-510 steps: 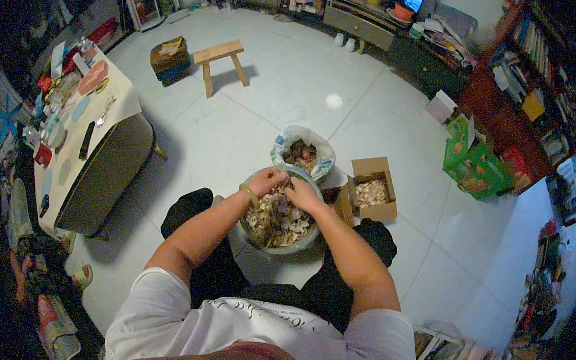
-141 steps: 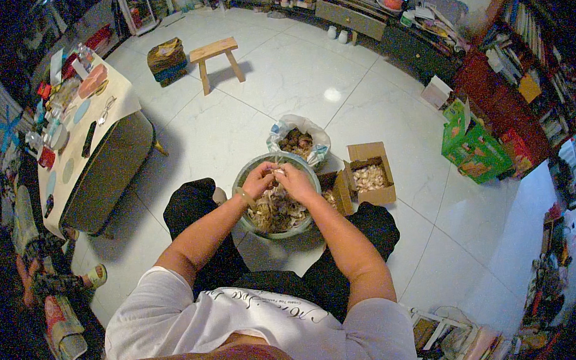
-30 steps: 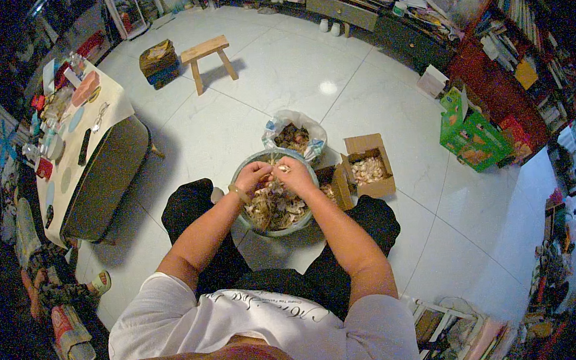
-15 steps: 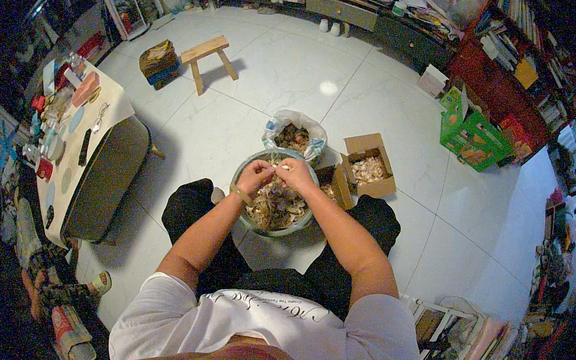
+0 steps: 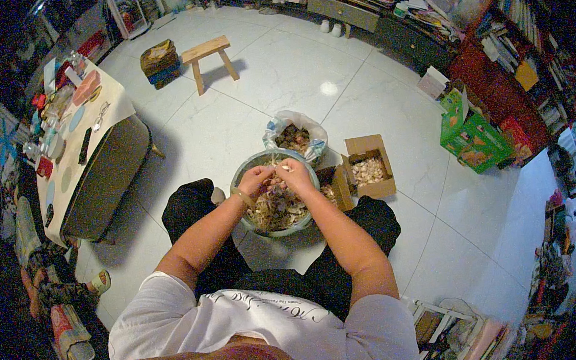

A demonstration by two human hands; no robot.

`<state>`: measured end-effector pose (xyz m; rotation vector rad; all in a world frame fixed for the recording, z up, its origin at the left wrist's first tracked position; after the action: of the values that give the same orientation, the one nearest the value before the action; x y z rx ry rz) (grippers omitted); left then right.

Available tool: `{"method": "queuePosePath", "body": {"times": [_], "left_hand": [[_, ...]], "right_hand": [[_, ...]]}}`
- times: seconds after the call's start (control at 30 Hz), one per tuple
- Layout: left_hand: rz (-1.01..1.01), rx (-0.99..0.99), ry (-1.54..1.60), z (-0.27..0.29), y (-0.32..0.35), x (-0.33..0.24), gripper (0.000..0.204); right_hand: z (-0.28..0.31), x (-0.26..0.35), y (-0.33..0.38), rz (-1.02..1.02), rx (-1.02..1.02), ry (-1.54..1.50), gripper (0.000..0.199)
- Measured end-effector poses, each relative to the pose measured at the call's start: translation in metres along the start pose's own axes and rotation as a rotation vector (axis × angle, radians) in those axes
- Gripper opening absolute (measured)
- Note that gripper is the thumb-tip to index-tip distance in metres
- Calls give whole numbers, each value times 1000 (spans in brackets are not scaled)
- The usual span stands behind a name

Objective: The person sits on the floor and peels garlic cloves by hand, separating the skins and placing the peeled cloves into a nearby cardboard box. The person repeatedly picks up garlic from a bowl, removes the outer layers, and discards the skins.

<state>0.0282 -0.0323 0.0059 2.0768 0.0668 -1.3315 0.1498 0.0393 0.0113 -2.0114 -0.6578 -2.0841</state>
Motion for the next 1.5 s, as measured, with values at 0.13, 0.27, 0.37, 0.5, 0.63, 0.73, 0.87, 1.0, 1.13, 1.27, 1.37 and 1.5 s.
{"method": "queuePosePath", "body": {"times": [0.13, 0.27, 0.37, 0.5, 0.63, 0.73, 0.87, 1.0, 1.13, 1.27, 1.37, 1.5], "left_hand": [[-124, 33, -54, 3, -3, 0, 13], [-614, -5, -443, 9, -15, 7, 13], [-810, -39, -688, -2, 1, -6, 14], [-627, -9, -484, 7, -15, 6, 17], [-438, 60, -266, 6, -19, 8, 16], [-351, 81, -216, 5, -16, 4, 14], [-222, 61, -113, 7, -16, 0, 14], [-212, 74, -131, 9, -17, 1, 15], [-410, 126, -348, 6, -11, 1, 16], [-508, 31, -497, 7, -16, 6, 19], [-635, -51, -718, 4, -5, -5, 19], [-682, -68, -885, -2, 5, -12, 19]], "right_hand": [[0, -3, -3, 4, 16, 61, 16], [-4, 5, 2, 31, -4, 127, 24], [0, 3, 3, 77, -47, 136, 27], [-5, 12, 7, 36, -2, 108, 21], [-1, 3, 0, -37, 39, 136, 17], [0, 2, -2, -61, 34, 186, 16], [5, -9, -9, 74, 51, 381, 19], [1, -4, -2, 401, 4, 523, 30], [0, 2, 3, 434, 50, 514, 37], [1, -8, -4, 412, 56, 569, 29], [1, 9, 3, 499, 93, 720, 21], [4, 9, 8, 610, 46, 859, 18]]}}
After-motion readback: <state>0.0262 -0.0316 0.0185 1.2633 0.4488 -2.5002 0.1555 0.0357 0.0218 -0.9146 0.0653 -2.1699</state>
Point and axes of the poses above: each hand's wrist, its own y-axis away from the middle knuckle, its own z-axis out of the back of the hand, x = y × z, the point moved 1 cm from there along -y, towards the middle knuckle, and after that the axes turned 14 degrees about -x, right-handed, at the moved point
